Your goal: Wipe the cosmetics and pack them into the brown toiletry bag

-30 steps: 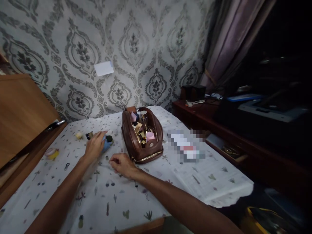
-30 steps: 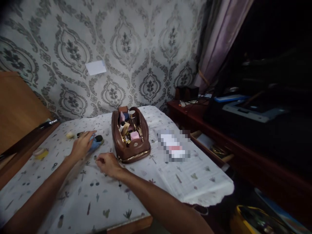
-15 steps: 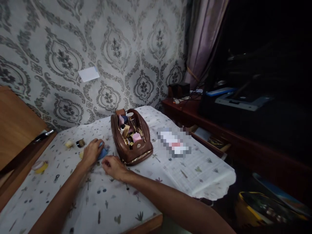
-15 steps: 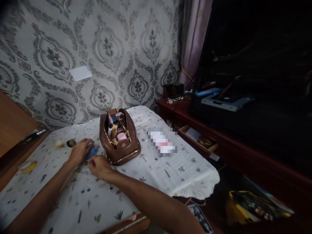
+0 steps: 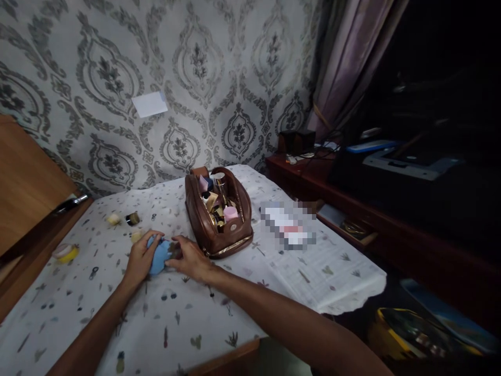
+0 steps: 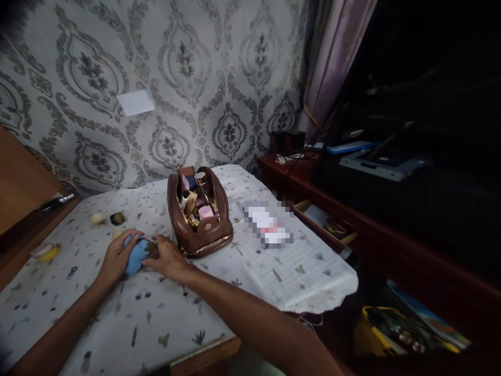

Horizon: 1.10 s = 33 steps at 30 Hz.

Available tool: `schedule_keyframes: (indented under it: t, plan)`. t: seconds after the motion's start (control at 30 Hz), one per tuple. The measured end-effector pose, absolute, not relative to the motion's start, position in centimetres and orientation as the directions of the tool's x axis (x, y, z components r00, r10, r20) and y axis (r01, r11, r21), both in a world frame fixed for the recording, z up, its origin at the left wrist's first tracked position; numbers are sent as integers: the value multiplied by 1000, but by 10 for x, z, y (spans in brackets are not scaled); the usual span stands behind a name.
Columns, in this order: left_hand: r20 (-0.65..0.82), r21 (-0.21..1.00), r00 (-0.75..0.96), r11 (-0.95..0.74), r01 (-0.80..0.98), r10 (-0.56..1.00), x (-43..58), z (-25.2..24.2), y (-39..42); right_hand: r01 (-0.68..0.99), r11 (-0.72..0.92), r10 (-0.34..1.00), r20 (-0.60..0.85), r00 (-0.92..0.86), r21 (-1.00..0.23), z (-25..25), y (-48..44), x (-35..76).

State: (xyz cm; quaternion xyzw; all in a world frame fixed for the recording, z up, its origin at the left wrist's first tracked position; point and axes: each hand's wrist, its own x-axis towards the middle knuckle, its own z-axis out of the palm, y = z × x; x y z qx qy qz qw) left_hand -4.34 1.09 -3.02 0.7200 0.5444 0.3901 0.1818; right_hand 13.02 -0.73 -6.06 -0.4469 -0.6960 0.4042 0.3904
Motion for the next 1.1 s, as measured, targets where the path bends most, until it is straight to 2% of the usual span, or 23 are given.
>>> schedule_keyframes:
  t: [0.2, 0.47, 0.53, 0.6, 0.7, 0.77, 0.87, 1.1]
  plan:
    - [379, 704, 49, -322, 634, 924, -51, -33, 14, 350, 369, 894, 226, -386, -861, -61, -9, 131]
    - [324, 794, 0, -272, 544, 946, -55, -39, 16, 301, 272, 898, 129, -421, -914, -56, -12, 131]
    - [248, 858, 61, -249, 450, 967, -60, -36, 13, 285, 260, 901, 126, -416, -923, -57, -11, 130]
    - [145, 903, 221, -221, 369, 964, -65, -29, 9, 263, 245, 908, 126, -399, -933, -59, -10, 130]
    - [-15, 895, 495, -209, 393, 869, -72, -15, 4, 250, 226, 925, 127, -359, -941, -62, -7, 129]
    - [-101, 882, 596, -205, 424, 796, -74, -9, 2, 244, 227, 930, 135, -343, -943, -64, -5, 130]
    - [-149, 893, 601, -155, 423, 785, -71, -7, 2, 203, 227, 926, 147, -347, -953, -66, -4, 130]
    - [-130, 921, 513, -88, 378, 848, -67, -14, 1, 152, 202, 921, 135, -366, -967, -68, -4, 130]
